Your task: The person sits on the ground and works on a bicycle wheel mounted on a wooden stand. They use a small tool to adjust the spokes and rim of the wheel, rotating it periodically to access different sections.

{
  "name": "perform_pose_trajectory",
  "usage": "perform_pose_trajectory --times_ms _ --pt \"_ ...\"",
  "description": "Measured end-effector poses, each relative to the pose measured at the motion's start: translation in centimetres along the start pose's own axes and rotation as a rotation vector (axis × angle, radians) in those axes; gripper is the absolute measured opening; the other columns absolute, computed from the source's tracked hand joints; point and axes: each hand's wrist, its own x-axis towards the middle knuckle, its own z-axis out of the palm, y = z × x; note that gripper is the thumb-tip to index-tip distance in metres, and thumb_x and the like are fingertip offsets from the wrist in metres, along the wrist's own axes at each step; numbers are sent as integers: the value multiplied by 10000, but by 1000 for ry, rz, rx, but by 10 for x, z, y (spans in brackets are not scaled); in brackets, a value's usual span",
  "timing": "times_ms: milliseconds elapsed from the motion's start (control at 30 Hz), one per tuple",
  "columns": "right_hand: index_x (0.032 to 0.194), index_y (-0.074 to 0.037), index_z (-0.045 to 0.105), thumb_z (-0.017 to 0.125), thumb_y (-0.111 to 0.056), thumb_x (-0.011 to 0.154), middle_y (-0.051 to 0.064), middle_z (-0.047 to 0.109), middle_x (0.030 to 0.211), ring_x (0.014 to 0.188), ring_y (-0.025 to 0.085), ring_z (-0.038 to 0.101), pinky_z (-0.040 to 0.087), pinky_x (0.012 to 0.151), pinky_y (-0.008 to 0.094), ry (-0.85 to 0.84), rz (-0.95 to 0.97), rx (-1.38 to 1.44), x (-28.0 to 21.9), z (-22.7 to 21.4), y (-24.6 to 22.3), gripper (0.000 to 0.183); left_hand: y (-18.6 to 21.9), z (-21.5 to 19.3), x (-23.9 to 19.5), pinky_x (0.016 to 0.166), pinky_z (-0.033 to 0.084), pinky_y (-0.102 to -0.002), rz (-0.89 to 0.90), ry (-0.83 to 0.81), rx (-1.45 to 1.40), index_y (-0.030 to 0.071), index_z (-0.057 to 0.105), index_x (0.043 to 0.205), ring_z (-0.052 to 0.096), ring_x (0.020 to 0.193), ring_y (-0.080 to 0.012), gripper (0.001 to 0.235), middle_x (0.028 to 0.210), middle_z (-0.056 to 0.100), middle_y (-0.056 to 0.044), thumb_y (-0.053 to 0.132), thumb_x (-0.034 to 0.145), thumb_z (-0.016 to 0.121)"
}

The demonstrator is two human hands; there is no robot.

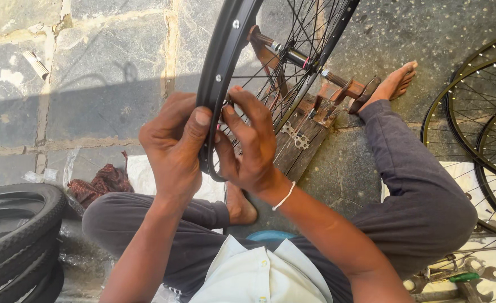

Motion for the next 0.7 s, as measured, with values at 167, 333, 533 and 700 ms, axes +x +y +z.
perform_pose_trajectory --times_ms 167,333,533,700 --pt "1168 -49 586 719 -107 966 181 655 1245 1050 285 709 625 889 380 -40 242 195 5 -19 24 249 4 -6 -3 820 478 -204 99 -2 101 -30 693 1270 600 938 -69 407 1090 666 -52 341 1112 632" --pt "1294 -16 558 765 -137 978 148 660 1245 1193 328 662 552 1051 466 -168 -48 110 -8 -37 15 397 -24 -1 -26 968 495 -221 147 65 103 -52 659 1234 619 1061 -93 402 1147 654 -74 340 1146 670" --pt "1330 -62 667 723 -155 923 85 715 1185 1132 232 688 548 1044 350 -476 337 504 10 -46 33 422 -35 3 -30 918 499 -251 -11 172 -162 -15 641 1197 637 1024 -99 370 1085 678 -42 297 1024 738" --pt "1332 -16 629 758 -231 918 129 681 1268 1248 289 597 437 1115 414 -651 267 466 30 -46 43 484 -34 5 -27 859 472 -227 10 168 -152 -26 674 1157 611 930 -82 316 1018 675 -36 265 1056 745"
